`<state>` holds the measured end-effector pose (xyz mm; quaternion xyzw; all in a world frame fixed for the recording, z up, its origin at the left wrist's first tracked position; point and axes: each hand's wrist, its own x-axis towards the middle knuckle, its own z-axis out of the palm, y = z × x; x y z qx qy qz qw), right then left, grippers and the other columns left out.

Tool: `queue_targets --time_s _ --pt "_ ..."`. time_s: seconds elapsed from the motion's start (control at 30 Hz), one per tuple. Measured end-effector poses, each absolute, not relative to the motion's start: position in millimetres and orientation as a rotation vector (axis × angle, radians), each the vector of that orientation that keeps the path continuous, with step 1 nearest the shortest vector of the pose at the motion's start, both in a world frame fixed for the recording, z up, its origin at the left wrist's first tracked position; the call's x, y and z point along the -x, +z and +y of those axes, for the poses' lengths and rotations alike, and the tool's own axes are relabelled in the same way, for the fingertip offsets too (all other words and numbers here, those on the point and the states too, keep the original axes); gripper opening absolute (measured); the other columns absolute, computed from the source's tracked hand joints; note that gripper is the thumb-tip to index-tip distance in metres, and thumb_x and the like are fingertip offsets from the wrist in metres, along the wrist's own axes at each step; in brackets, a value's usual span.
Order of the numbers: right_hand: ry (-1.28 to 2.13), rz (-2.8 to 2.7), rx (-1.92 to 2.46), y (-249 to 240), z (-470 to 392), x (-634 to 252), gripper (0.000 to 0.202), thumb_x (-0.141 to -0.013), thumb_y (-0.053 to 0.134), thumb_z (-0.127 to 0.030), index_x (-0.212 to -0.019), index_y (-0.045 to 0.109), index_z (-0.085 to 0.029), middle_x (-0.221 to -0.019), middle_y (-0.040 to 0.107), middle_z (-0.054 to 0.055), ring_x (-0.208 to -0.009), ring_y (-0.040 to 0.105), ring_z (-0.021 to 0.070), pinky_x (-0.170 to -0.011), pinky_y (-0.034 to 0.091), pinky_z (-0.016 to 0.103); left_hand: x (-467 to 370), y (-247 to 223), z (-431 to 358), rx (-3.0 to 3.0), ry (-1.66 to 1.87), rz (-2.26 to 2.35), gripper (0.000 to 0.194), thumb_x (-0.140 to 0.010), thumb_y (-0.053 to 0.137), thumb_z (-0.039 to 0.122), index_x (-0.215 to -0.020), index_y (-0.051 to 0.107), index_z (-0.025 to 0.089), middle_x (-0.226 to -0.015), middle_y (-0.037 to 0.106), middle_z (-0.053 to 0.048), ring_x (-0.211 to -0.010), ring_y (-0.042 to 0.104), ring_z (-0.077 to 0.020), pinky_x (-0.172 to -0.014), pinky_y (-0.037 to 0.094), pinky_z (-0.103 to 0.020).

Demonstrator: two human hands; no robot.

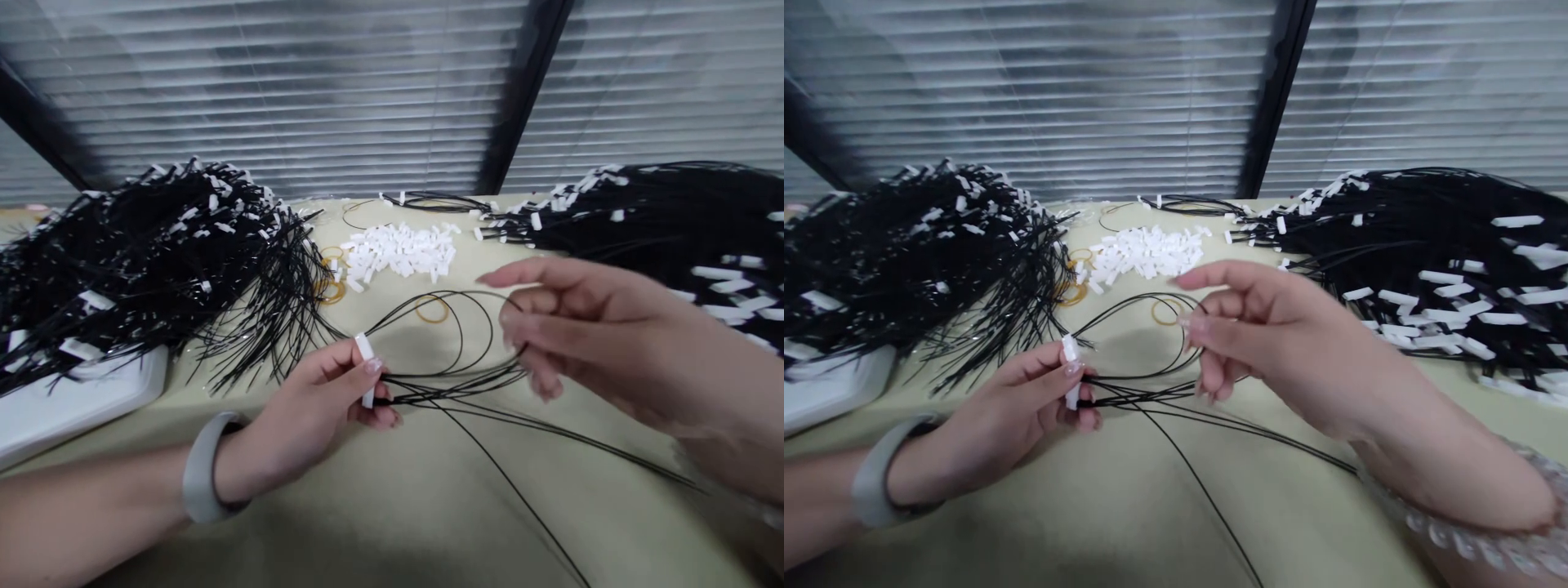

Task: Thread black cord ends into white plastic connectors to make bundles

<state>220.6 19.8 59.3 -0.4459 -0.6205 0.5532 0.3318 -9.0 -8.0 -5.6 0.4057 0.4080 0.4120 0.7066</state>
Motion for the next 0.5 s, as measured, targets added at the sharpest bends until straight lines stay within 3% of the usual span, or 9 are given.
queue_targets --time_s 0.13,0.23,0.33,0.5 --pt "0.804 -1.615 1.262 61.0 12.4 -214.8 0.03 -0.075 0.06 -0.03 -0.103 0.054 -0.021 -0.082 0.061 0.004 -0.063 0.058 0.0123 -0.048 0.045 0.023 8.0 -2.1 -7.2 -0.866 0.908 0.918 0.016 -0.079 0.06 0.029 -0.075 0.056 0.013 -0.068 0.061 0.001 -0.057 0.063 -0.0125 -0.059 0.049 -0.027" --pt "0.283 -1.908 1.174 58.3 4.2 -210.8 0.008 -0.078 0.056 -0.025 -0.082 0.057 -0.019 -0.077 0.058 0.002 -0.068 0.054 0.0107 -0.055 0.042 0.023 5.7 1.2 -6.2 -0.825 0.916 0.92 0.017 -0.076 0.063 0.028 -0.073 0.055 0.013 -0.065 0.061 0.001 -0.055 0.063 -0.0124 -0.058 0.049 -0.025" --pt "0.166 -2.375 1.074 50.7 -1.9 -207.5 0.019 -0.08 0.051 -0.021 -0.061 0.052 -0.019 -0.058 0.049 -0.003 -0.053 0.043 0.0072 -0.05 0.032 0.023 4.7 2.0 -6.1 -0.818 0.926 0.912 0.017 -0.075 0.064 0.028 -0.073 0.055 0.013 -0.064 0.061 0.001 -0.055 0.062 -0.0124 -0.057 0.048 -0.025" --pt "0.143 -2.679 1.175 34.6 -2.0 -205.2 0.017 -0.083 0.046 -0.023 -0.069 0.056 -0.021 -0.064 0.054 -0.003 -0.059 0.047 0.0114 -0.053 0.027 0.027 6.4 0.2 -6.8 -0.82 0.918 0.89 0.015 -0.076 0.063 0.028 -0.074 0.057 0.014 -0.065 0.061 0.001 -0.057 0.063 -0.0127 -0.059 0.049 -0.026"
